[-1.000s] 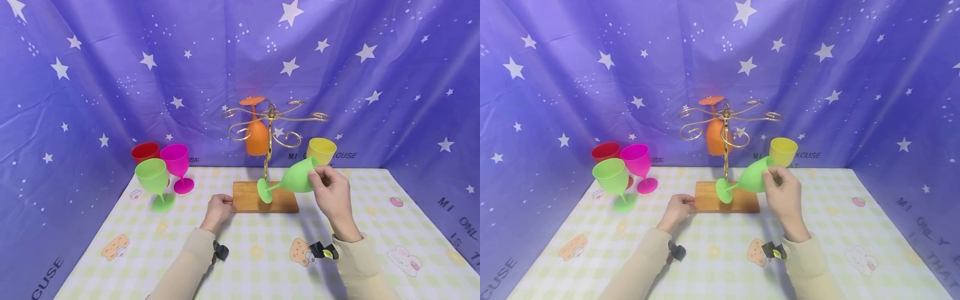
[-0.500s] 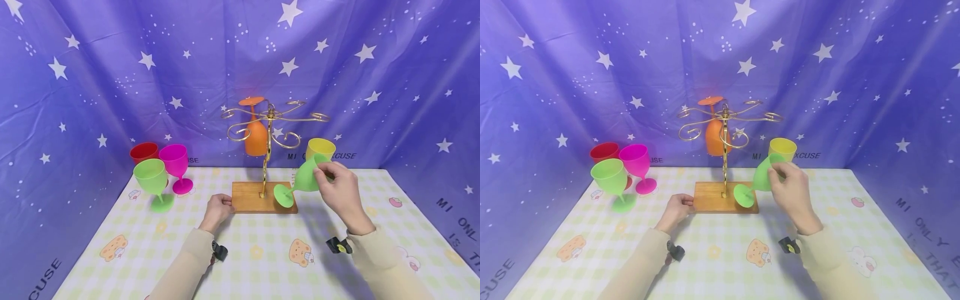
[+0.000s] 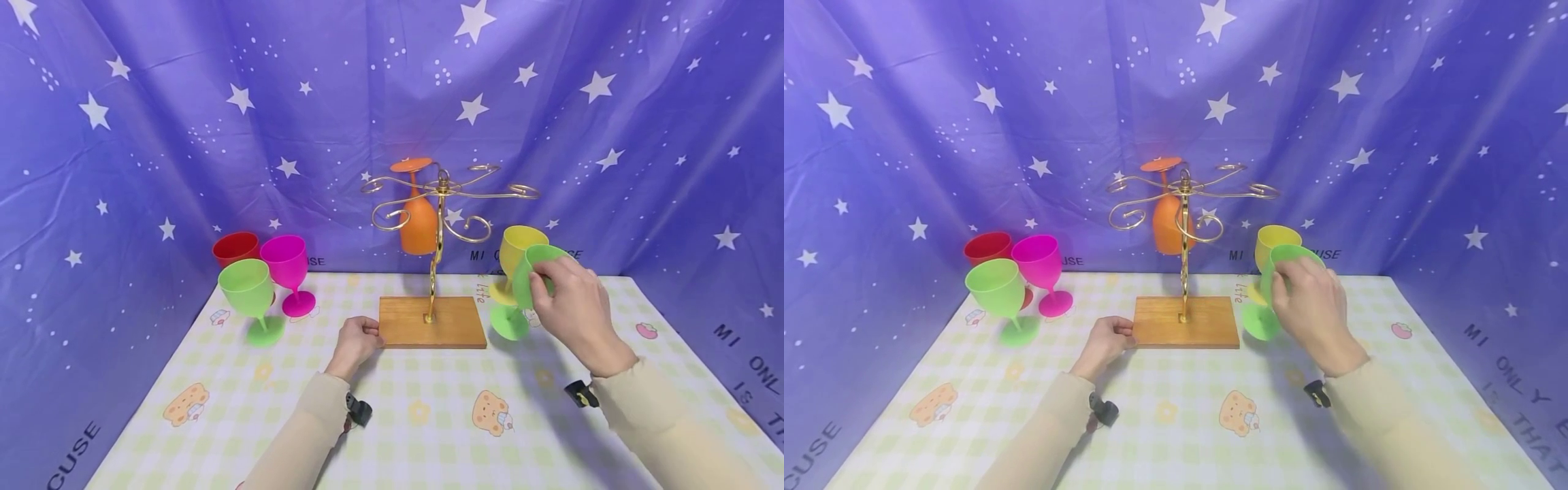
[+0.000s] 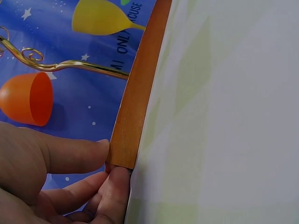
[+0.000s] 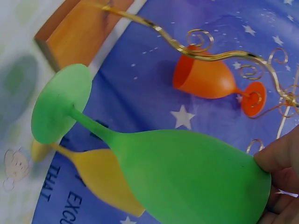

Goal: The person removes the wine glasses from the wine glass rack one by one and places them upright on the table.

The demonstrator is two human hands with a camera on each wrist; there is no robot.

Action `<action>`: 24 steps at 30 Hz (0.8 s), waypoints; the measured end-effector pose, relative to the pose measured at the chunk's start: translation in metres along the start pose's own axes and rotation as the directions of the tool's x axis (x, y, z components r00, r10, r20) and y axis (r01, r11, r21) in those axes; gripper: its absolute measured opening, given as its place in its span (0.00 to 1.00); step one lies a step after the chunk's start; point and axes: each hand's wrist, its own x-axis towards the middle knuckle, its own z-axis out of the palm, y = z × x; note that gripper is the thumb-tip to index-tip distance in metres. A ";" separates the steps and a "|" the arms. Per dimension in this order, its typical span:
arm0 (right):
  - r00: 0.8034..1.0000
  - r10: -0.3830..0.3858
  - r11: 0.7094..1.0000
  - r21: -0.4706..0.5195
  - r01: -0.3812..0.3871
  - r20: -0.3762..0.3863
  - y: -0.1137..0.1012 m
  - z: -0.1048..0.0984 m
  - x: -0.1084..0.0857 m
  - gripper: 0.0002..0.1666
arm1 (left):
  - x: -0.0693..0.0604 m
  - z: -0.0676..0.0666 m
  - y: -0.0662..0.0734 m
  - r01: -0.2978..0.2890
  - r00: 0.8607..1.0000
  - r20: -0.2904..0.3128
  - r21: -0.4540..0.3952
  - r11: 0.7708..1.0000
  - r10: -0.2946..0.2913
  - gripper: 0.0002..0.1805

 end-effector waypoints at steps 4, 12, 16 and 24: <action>0.999 -0.033 0.997 -0.062 0.034 0.020 0.008 0.002 0.001 0.06 | 0.000 0.000 -0.001 0.012 1.000 0.003 0.000 1.000 -0.012 0.15; 0.996 -0.057 0.988 -0.141 0.065 0.064 0.025 0.003 0.004 0.07 | 0.001 0.001 -0.001 0.014 1.000 0.004 -0.002 1.000 -0.014 0.15; 0.994 -0.082 0.980 -0.175 0.093 0.066 0.034 0.003 0.006 0.07 | 0.001 0.000 -0.001 0.016 1.000 0.003 -0.006 1.000 -0.016 0.15; 0.993 -0.074 0.970 -0.223 0.093 0.092 0.054 0.004 0.012 0.07 | 0.001 0.001 0.000 0.012 1.000 -0.006 0.002 1.000 -0.012 0.14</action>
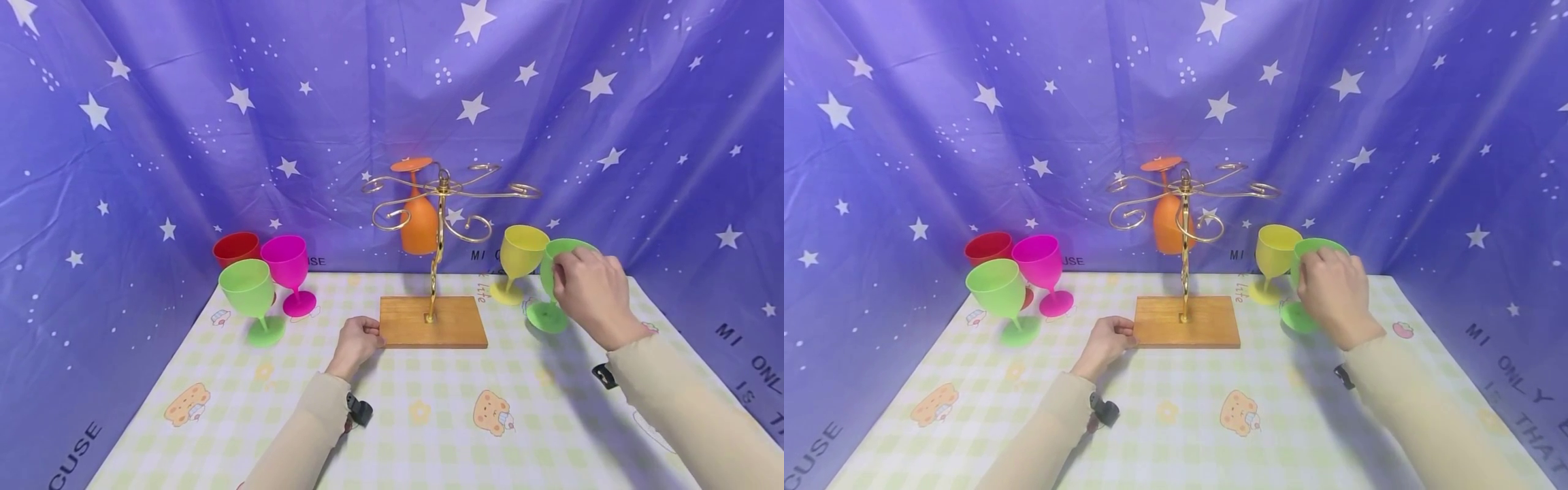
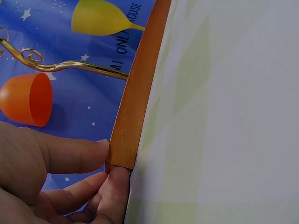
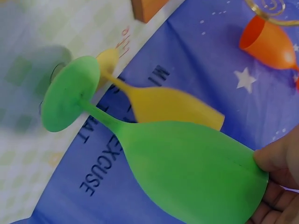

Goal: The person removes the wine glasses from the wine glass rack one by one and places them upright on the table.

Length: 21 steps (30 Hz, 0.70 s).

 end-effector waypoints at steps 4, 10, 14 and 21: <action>0.999 0.032 0.999 -0.004 -0.032 0.019 0.010 0.005 0.002 0.07 | 0.000 -0.001 0.000 -0.003 1.000 0.002 -0.002 1.000 0.003 0.15; 0.998 0.066 0.998 -0.001 -0.066 0.017 0.021 0.017 0.008 0.08 | -0.001 -0.001 0.000 -0.005 1.000 0.004 0.001 1.000 0.005 0.15; 0.994 0.109 0.994 0.003 -0.109 0.028 0.026 0.026 0.013 0.09 | 0.000 -0.002 0.000 0.009 1.000 0.006 -0.003 1.000 -0.009 0.15; 0.982 0.169 0.986 -0.025 -0.168 0.085 0.035 0.037 0.018 0.10 | -0.001 -0.001 0.001 0.003 1.000 0.007 -0.010 1.000 -0.003 0.14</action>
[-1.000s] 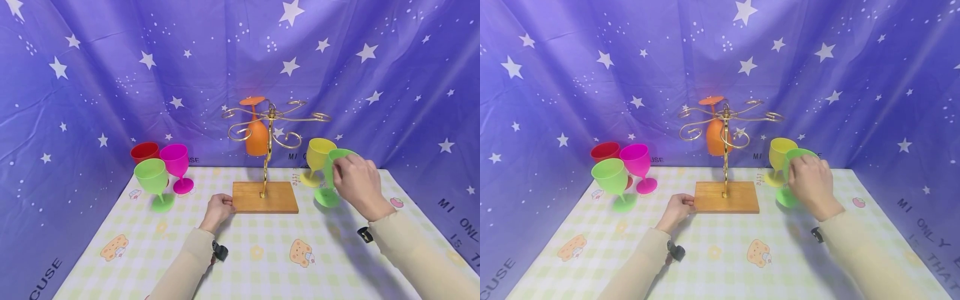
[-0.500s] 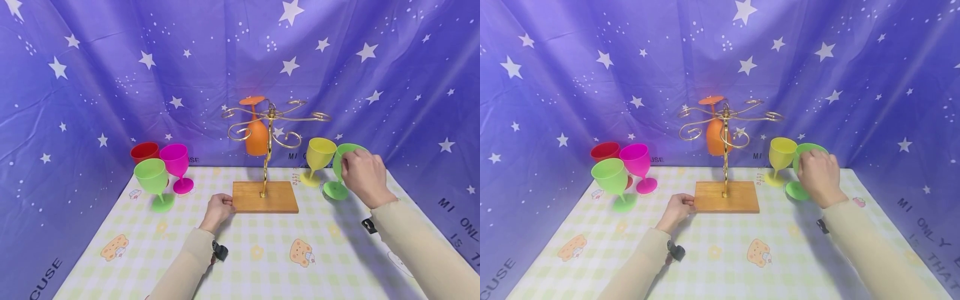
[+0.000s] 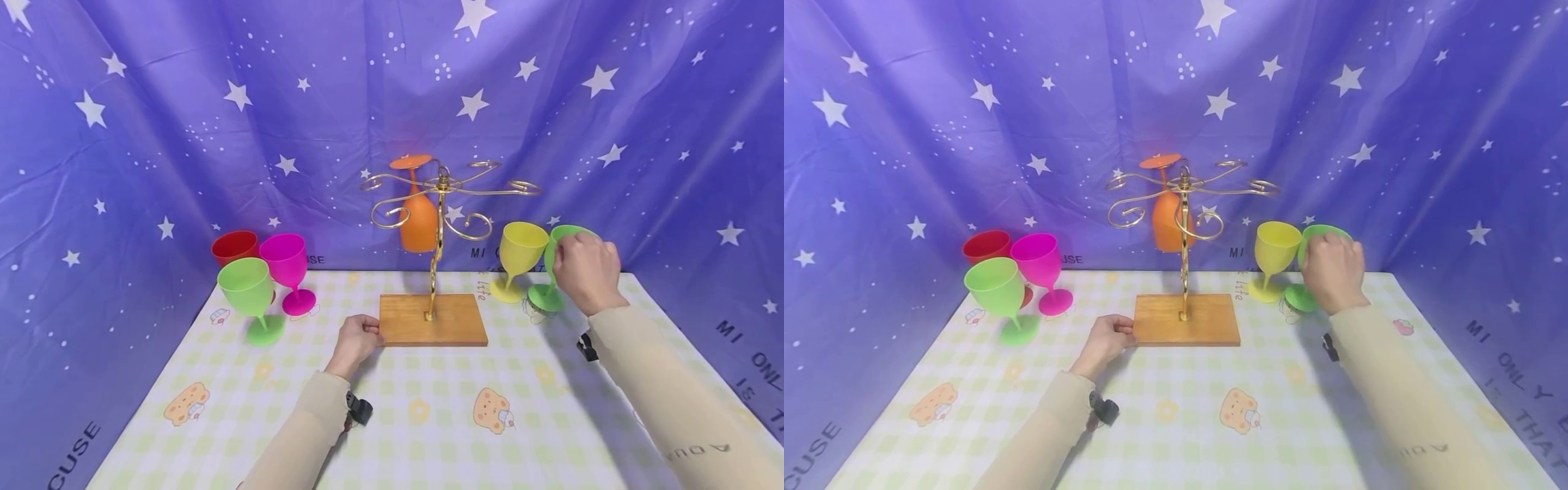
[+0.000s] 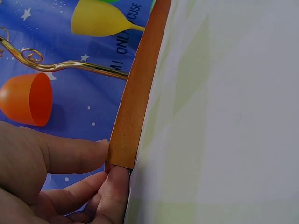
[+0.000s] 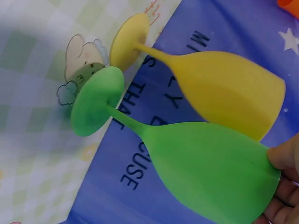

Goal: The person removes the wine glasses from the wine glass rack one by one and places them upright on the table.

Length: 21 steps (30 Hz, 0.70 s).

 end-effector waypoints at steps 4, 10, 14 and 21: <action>1.000 0.017 1.000 -0.012 -0.017 0.007 0.008 0.007 0.002 0.10 | -0.001 0.000 0.001 -0.010 1.000 -0.001 -0.002 1.000 0.010 0.14; 1.000 0.020 0.999 -0.025 -0.020 -0.006 0.015 0.014 0.002 0.10 | -0.001 0.000 0.000 -0.008 1.000 0.001 0.003 1.000 0.008 0.14; 1.000 0.015 0.999 -0.031 -0.015 0.008 0.017 0.019 0.001 0.10 | 0.000 0.000 0.000 -0.007 1.000 -0.001 0.005 1.000 0.007 0.14; 1.000 0.008 0.999 -0.043 -0.008 0.013 0.018 0.025 0.000 0.10 | 0.000 0.000 -0.001 -0.006 1.000 0.001 0.004 1.000 0.006 0.14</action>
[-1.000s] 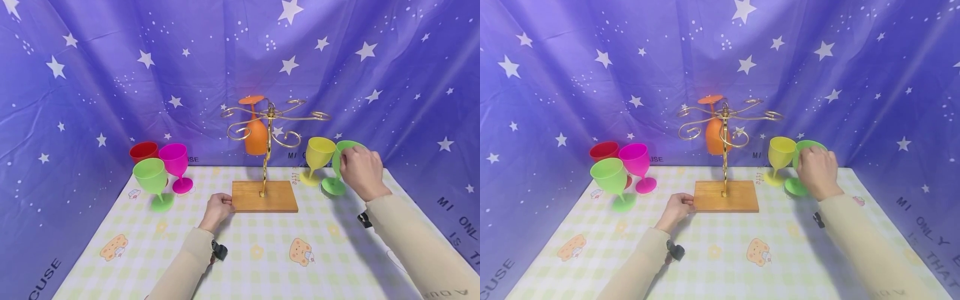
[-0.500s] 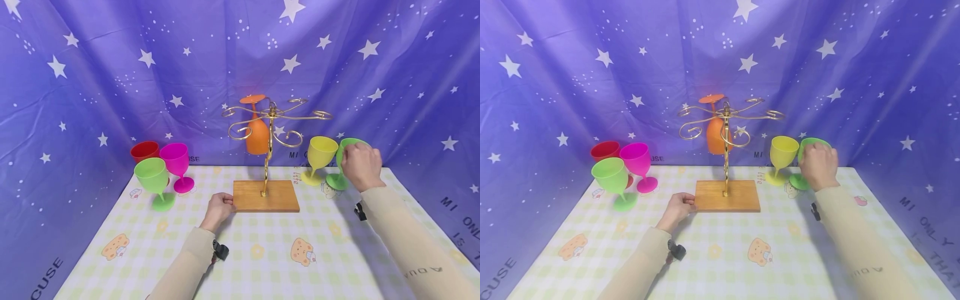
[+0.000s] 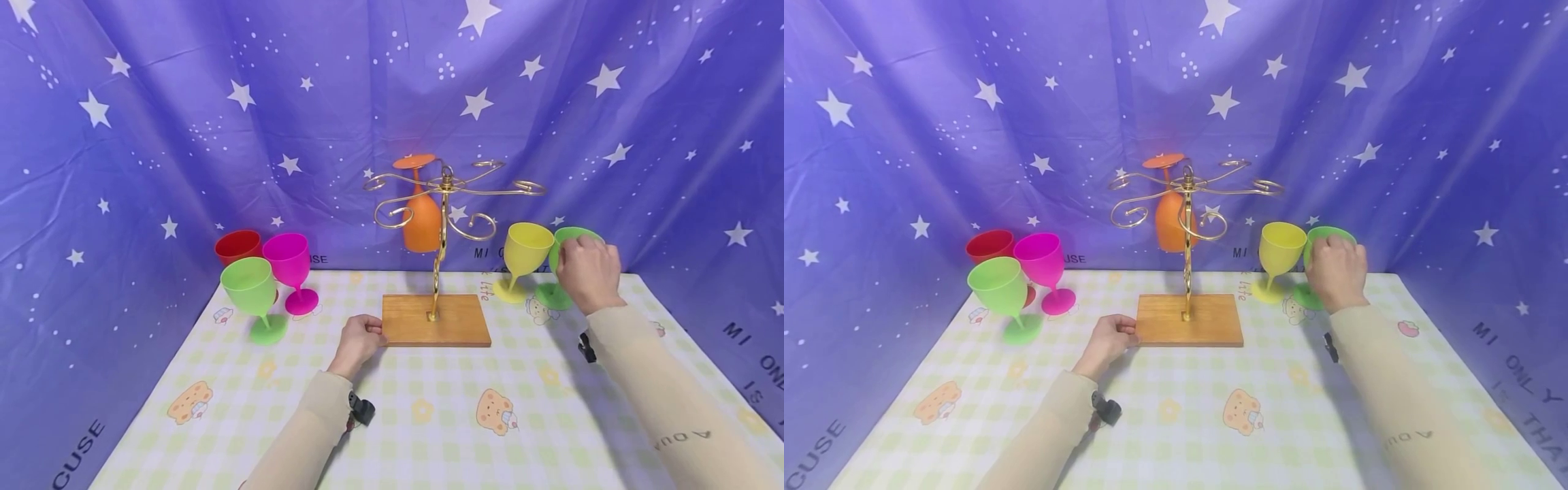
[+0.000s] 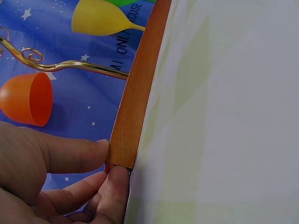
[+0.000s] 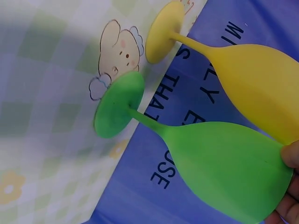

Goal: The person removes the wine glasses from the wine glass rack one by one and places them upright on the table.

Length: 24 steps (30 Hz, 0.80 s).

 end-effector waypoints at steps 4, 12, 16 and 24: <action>1.000 0.012 1.000 0.005 -0.012 0.008 0.000 0.001 0.001 0.11 | 0.000 0.001 -0.001 0.002 1.000 0.000 -0.007 1.000 -0.002 0.14; 0.997 0.018 1.000 0.007 -0.018 0.074 -0.001 -0.003 0.003 0.12 | 0.000 0.001 0.000 0.005 1.000 -0.003 -0.004 1.000 -0.005 0.14; 0.995 0.021 1.000 -0.005 -0.021 0.093 -0.001 -0.003 0.003 0.12 | -0.001 0.000 0.001 0.005 1.000 -0.008 -0.007 1.000 -0.005 0.14; 0.997 0.024 1.000 0.009 -0.024 0.071 -0.003 -0.004 0.004 0.15 | -0.001 0.000 0.000 -0.006 1.000 -0.005 -0.002 1.000 0.006 0.14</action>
